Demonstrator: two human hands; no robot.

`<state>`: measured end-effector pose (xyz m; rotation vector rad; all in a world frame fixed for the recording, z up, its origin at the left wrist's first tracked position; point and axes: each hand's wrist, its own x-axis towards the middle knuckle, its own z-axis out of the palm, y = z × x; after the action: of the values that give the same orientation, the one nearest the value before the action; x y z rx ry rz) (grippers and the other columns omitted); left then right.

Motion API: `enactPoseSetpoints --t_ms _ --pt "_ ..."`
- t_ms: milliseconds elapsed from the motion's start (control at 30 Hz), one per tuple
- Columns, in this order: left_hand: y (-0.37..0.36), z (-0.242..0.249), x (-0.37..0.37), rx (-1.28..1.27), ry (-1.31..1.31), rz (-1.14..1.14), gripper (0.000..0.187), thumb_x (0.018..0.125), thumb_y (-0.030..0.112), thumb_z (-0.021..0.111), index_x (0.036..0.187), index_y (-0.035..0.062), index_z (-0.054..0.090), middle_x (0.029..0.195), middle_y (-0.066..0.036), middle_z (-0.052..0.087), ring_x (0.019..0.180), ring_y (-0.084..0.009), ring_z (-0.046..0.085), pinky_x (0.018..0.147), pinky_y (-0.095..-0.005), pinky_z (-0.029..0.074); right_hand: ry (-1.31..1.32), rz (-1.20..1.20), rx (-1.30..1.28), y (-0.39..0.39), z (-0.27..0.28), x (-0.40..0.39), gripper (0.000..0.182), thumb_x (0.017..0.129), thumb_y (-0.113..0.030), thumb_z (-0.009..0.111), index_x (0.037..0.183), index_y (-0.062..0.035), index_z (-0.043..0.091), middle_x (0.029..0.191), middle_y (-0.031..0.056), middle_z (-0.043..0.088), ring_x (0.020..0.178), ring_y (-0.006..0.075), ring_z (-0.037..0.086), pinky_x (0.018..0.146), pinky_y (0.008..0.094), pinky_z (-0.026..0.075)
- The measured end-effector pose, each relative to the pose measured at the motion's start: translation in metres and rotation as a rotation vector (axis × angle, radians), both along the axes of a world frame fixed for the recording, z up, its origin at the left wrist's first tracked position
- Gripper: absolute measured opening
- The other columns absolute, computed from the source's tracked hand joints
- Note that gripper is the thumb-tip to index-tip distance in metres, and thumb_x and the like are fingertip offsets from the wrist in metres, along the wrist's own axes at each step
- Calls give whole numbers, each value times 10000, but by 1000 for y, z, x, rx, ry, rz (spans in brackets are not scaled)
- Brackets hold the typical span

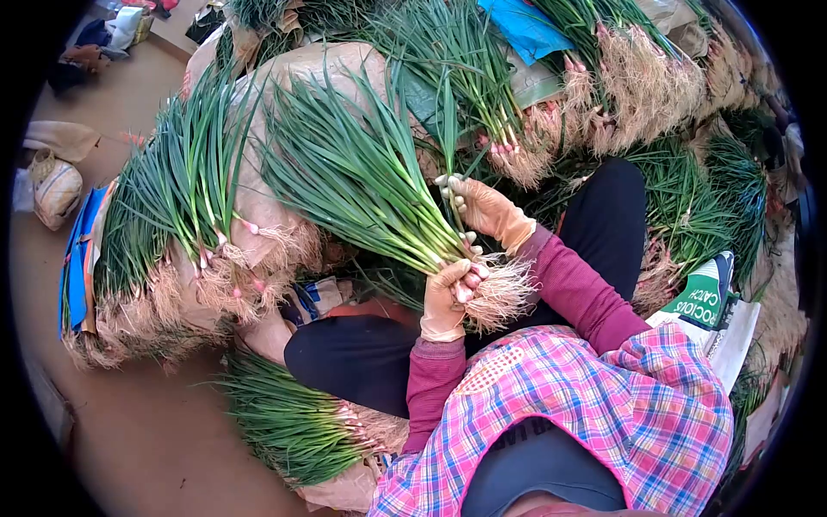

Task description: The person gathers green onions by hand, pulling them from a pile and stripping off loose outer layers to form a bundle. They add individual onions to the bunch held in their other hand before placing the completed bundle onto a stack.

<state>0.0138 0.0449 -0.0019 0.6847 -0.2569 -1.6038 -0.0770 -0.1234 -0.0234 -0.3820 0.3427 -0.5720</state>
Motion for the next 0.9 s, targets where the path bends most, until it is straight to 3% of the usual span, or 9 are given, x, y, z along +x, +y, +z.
enactPoseSetpoints --t_ms 167,267,467,533,600,633,800,867,900 --pt "0 -3 -2 22 66 14 457 805 -12 597 1247 -65 495 1058 -183 629 706 -168 623 586 -194 502 -40 -209 166 5 -20 4 126 878 -126 667 948 -31 620 758 3 615 607 58 563 511 186 464" --pt "1 -2 -2 26 -3 20 429 816 -5 587 1234 -65 508 1005 -171 646 667 -162 623 540 -194 495 752 -662 -519 -1 -14 -2 197 811 -130 733 924 -66 585 726 -28 588 551 57 494 494 195 400" --pt "-3 7 -9 113 -123 13 361 825 -9 561 1180 -68 537 847 -184 661 577 -135 605 446 -204 475 888 -426 -838 -9 5 11 260 807 -186 744 907 -39 555 724 -9 540 575 91 480 533 243 416" --pt "-4 6 -14 190 -158 28 337 826 -13 555 1159 -65 544 801 -189 657 570 -144 599 451 -204 476 1142 -399 -1058 -10 18 15 413 745 -214 756 1033 24 579 820 189 628 772 357 618 711 386 485" --pt "-2 5 -12 197 -167 7 340 822 -10 560 1158 -63 545 790 -190 655 557 -145 594 452 -204 475 1204 -473 -1205 -11 6 24 386 758 -173 717 1064 23 584 902 234 640 873 386 624 765 380 497" --pt "-1 6 -12 195 -157 6 342 821 -6 565 1158 -62 544 789 -191 655 555 -145 595 454 -204 475 1124 -415 -1121 -11 10 23 349 773 -138 683 1062 30 580 958 242 648 929 378 634 821 371 496" --pt "-3 7 -13 133 -136 19 361 820 4 578 1173 -57 535 775 -178 654 563 -147 606 452 -197 471 402 -423 -223 -16 -6 6 55 887 -68 564 929 -34 553 712 -2 526 553 59 486 475 183 381" --pt "-3 11 -12 63 -48 28 356 826 -6 576 1178 -44 538 837 -163 654 565 -112 594 419 -170 431 -52 -356 192 -46 -28 -12 52 944 -104 513 920 -59 520 731 -4 543 534 69 475 458 187 385" --pt "-2 15 -15 86 -33 65 384 821 -3 583 1200 -41 532 896 -152 648 571 -101 576 411 -151 412 143 -414 -20 -42 -32 -14 76 953 -132 515 924 -62 520 740 -1 550 531 67 476 448 185 386"
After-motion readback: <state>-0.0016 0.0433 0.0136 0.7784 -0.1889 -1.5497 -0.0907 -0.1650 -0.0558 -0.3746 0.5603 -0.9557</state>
